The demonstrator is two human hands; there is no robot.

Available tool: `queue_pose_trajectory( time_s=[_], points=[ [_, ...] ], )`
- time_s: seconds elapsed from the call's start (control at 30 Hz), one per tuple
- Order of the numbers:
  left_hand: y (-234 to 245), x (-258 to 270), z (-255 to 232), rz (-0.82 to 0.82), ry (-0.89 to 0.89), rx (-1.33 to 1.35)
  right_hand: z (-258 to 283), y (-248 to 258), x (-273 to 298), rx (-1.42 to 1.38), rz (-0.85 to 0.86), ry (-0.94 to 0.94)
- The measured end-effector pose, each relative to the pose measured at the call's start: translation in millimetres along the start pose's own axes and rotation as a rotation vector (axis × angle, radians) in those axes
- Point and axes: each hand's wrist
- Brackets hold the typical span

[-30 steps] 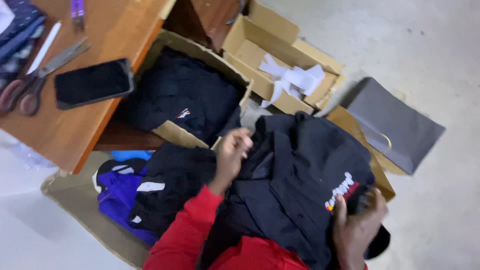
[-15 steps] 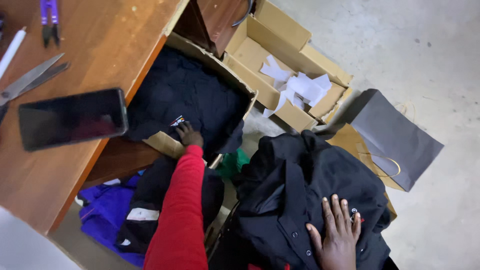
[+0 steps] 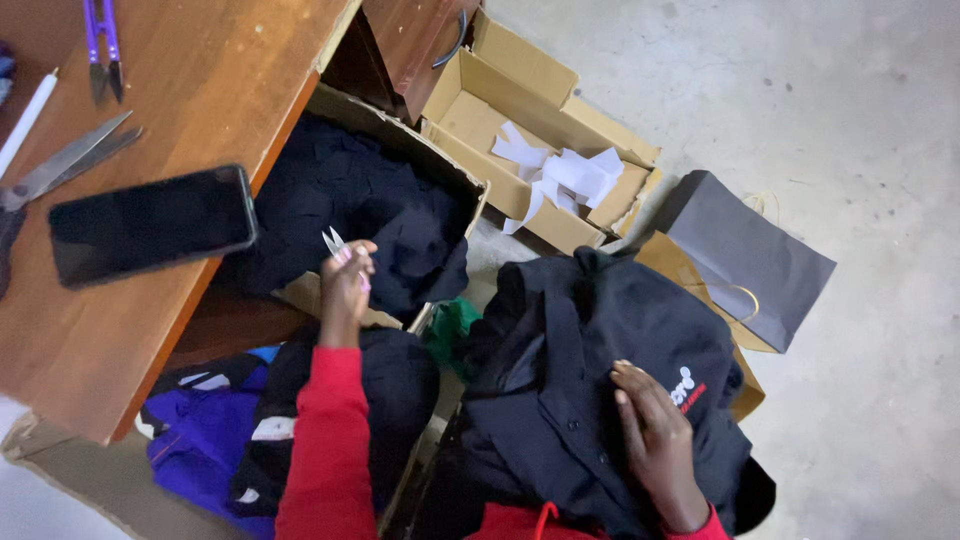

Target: The person uses a small pink tool to pick at a logo on a black shirt, then uses scissors to cut a white paper insert out of the shirt's interior.

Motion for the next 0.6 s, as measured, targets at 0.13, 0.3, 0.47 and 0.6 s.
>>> queue_pose_trajectory(
  time_s=[0.13,0.3,0.47,0.6],
  points=[
    [-110,98,-56,0.269,0.057,0.449,28,5,5,-0.226,0.095,0.053],
    [-265,235,-115,0.942,0.421,0.443,-70,-54,77,-0.296,0.145,-0.412],
    [-314,252,-98,1.335,-0.329,-0.265,-126,-67,126,-0.817,-0.056,0.056],
    [-303,254,-83,1.295,-0.366,-0.269,-109,-75,114,-1.576,-0.262,-0.041]
  ],
)
Point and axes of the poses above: each hand's wrist, its own x-axis away from the middle knuckle, its own y-axis out of the back of the hand, z = x × y, and after that the axes turned 12 degrees about z, right-handed
